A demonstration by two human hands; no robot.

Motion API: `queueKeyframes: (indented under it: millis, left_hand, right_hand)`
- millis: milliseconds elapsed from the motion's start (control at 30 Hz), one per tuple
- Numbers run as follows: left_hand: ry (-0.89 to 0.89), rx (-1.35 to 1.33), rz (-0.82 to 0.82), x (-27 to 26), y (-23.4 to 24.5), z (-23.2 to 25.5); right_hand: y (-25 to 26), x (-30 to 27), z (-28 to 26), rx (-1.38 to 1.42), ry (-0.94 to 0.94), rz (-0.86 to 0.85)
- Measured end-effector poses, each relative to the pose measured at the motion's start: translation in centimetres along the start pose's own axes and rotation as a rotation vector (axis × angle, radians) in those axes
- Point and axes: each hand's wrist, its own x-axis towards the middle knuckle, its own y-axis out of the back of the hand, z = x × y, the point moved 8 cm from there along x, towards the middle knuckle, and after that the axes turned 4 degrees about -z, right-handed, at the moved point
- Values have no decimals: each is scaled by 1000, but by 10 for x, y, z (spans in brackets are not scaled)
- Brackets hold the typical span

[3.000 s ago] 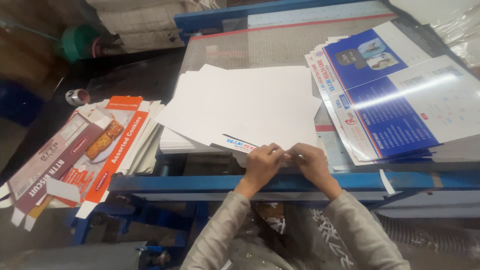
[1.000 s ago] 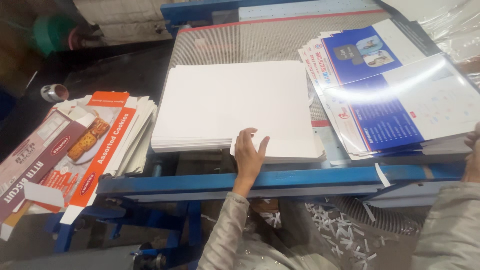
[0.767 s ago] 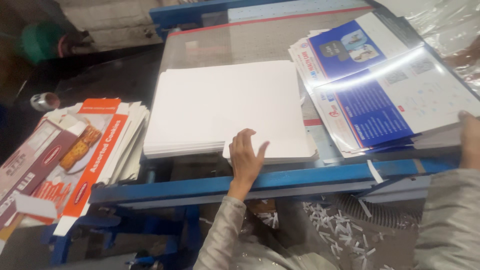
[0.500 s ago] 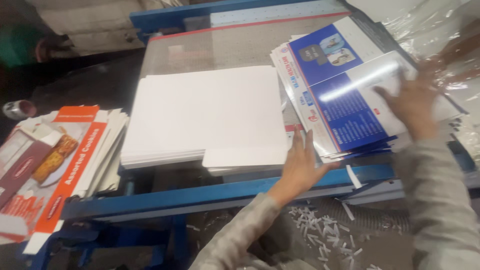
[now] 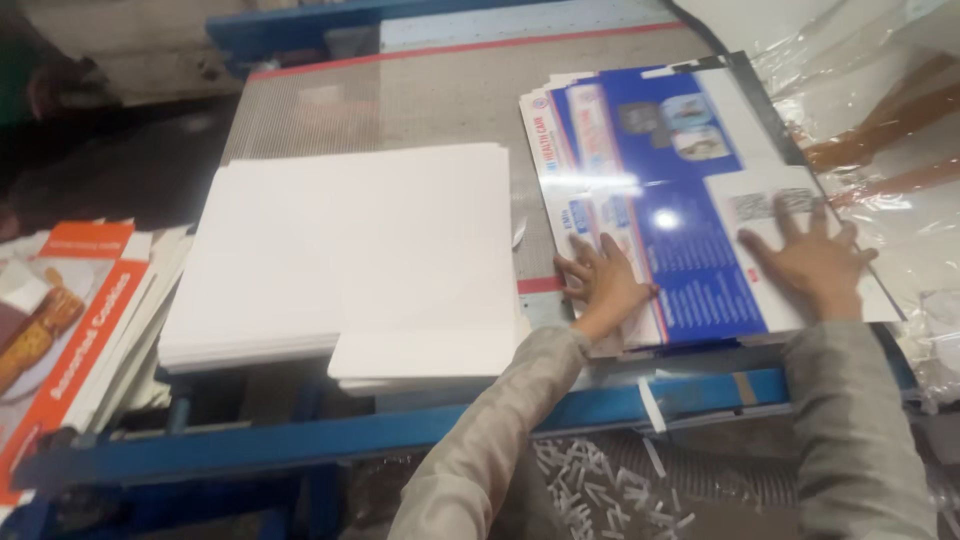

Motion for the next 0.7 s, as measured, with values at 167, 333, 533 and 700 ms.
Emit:
queueKeyframes:
  millis: [167,333,533,700]
  left_hand:
    - [-26,131,-14,23,13,16]
    - [-92,174,1,29,4,5]
    - [-359,272,-174,-32,19,5]
    - [-554,460,-22,-129,148,-96]
  right_hand:
    - [9,-2,-11,-14,-37,-4]
    - [3,-3,-17,31,-45,94]
    - [-1,6,-11,-46,19,190]
    - [51,-19,-39,81,244,427]
